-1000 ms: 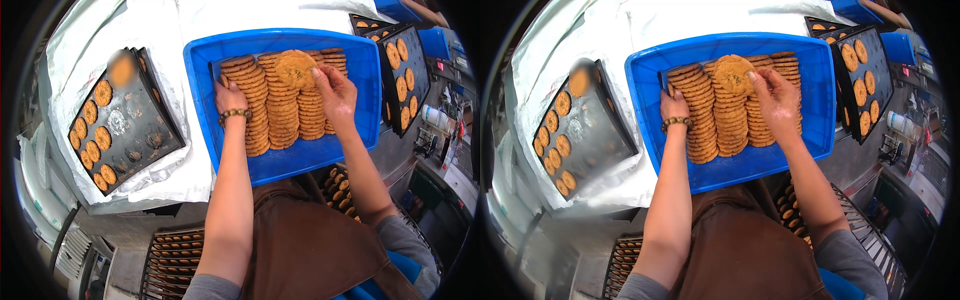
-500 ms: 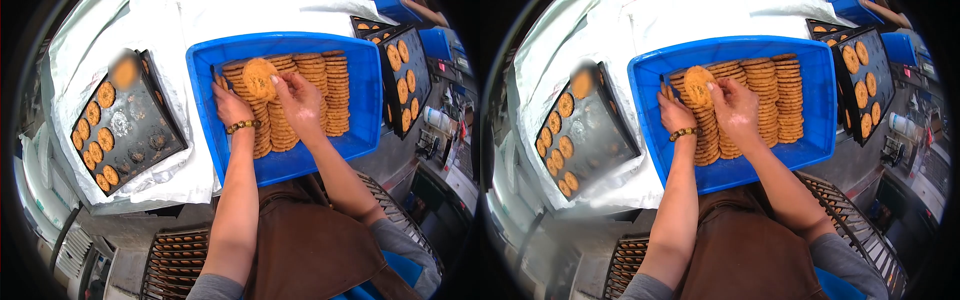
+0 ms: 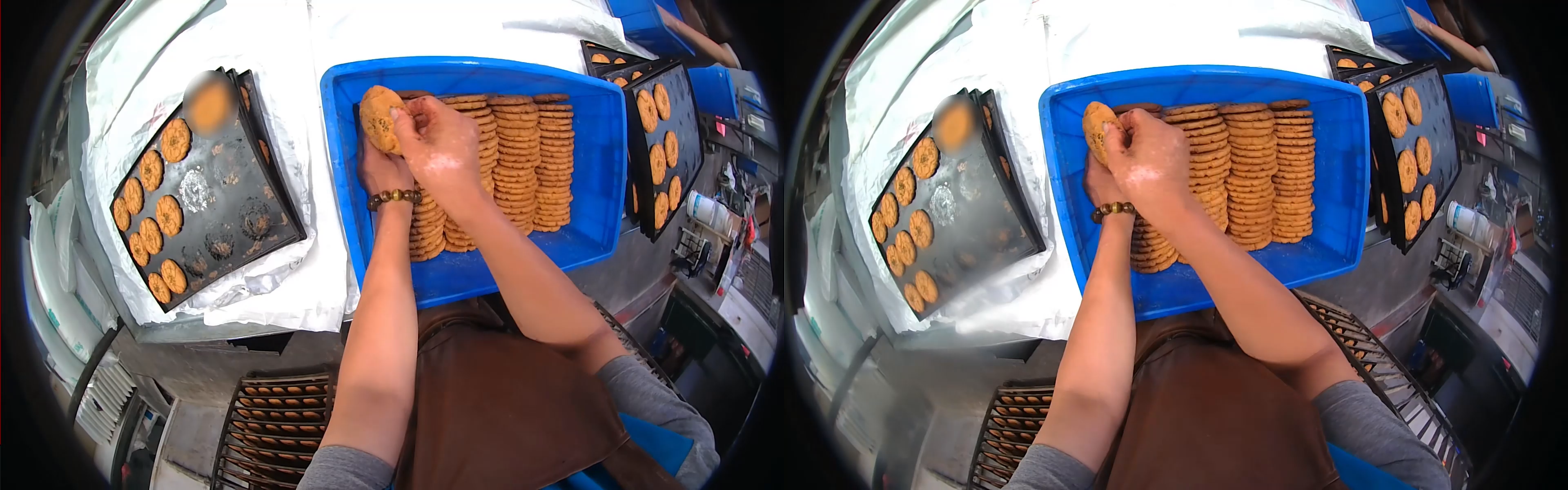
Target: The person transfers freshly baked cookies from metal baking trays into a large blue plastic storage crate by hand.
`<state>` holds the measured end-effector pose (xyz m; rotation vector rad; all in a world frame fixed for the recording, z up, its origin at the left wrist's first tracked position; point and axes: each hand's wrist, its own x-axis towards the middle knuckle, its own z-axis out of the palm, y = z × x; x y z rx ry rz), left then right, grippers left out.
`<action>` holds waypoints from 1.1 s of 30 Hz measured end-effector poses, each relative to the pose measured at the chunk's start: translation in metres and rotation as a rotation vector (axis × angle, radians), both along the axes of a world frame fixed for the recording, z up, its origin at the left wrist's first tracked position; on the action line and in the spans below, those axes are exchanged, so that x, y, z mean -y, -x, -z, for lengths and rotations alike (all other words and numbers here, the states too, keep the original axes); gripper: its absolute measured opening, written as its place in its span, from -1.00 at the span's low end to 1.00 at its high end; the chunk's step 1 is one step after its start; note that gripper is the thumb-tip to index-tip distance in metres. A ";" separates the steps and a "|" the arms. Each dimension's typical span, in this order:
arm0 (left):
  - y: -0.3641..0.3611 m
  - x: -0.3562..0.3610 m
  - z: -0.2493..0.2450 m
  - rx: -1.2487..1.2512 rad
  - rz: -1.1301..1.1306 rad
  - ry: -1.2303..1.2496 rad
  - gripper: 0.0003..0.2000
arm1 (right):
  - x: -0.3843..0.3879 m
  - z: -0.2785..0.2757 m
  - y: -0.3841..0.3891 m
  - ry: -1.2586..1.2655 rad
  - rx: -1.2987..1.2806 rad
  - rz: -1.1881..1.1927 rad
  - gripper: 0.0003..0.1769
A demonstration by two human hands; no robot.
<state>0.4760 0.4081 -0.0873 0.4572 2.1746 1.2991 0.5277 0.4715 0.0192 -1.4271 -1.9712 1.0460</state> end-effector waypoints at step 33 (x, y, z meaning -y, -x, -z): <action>-0.033 0.030 0.027 0.262 -0.274 0.249 -0.28 | -0.027 0.064 -0.014 -0.376 0.269 -0.165 -0.69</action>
